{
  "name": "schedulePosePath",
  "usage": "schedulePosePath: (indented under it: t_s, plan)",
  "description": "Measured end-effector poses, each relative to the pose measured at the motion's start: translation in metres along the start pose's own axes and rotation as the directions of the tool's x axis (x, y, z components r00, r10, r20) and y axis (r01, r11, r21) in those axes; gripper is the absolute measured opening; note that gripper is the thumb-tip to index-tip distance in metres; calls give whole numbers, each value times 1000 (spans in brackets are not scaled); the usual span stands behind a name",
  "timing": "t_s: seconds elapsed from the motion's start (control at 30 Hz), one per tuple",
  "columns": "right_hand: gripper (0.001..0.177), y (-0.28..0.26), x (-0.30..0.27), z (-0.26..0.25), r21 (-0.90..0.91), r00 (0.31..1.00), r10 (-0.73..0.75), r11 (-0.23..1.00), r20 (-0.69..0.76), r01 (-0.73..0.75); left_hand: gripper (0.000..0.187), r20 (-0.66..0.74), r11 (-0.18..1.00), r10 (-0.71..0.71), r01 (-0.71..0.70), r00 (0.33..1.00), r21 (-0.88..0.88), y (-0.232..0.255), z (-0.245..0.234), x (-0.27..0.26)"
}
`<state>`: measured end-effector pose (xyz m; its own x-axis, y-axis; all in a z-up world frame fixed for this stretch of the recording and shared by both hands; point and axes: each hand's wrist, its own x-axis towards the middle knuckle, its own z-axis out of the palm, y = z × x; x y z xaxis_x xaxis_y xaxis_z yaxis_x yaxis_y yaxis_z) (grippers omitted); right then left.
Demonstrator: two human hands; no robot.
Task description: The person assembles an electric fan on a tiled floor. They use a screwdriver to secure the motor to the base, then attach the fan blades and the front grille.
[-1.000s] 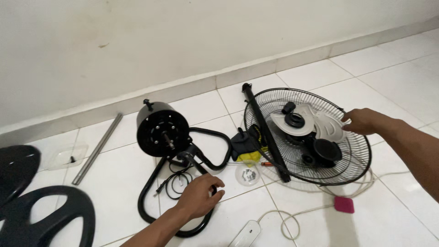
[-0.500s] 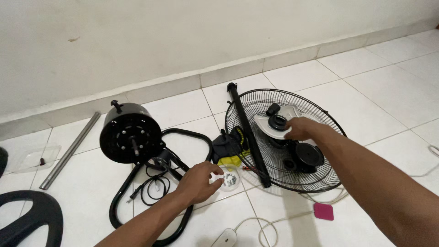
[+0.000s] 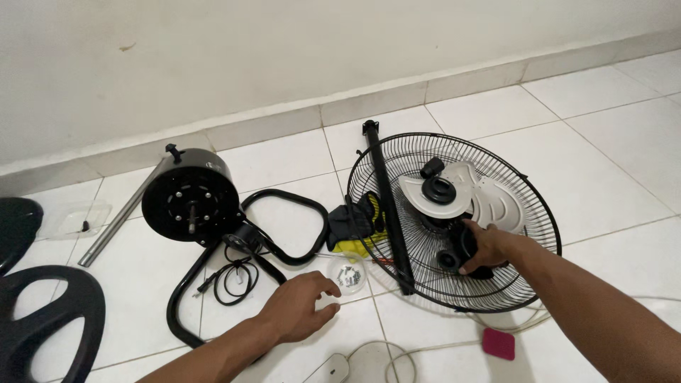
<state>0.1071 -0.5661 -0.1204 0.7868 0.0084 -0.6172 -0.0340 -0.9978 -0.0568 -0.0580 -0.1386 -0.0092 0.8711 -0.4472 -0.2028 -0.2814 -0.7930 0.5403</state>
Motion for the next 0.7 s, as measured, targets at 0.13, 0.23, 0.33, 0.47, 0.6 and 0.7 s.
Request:
schedulePosePath:
  t_s: [0.13, 0.23, 0.33, 0.47, 0.6, 0.7]
  plan:
    - [130, 3, 17, -4, 83, 992, -46, 995, -121, 56, 28, 20, 999, -13, 13, 1000, 37, 7, 1, 7]
    - [117, -2, 27, -10, 163, 966, -70, 980, -248, 113, 28, -4, 998, 3, -3, 1000, 66, 12, -6, 13]
    - [115, -6, 25, -17, 284, 936, -95, 938, -339, 198, 29, -28, 999, 11, -10, 1000, 44, 21, -6, 14]
    - [110, -15, 7, -31, 667, 974, -41, 722, -225, 184, 29, 20, 998, 2, -3, 1000, 59, 18, -8, -3]
    - [111, 1, -14, -43, 700, 1000, 12, 714, -17, 4, 33, 104, 996, -35, 26, 994, 89, 9, -5, -13]
    - [113, 20, -29, -45, 686, 998, 23, 725, 62, -59, 33, 84, 996, -44, 36, 996, 86, 4, -4, -10]
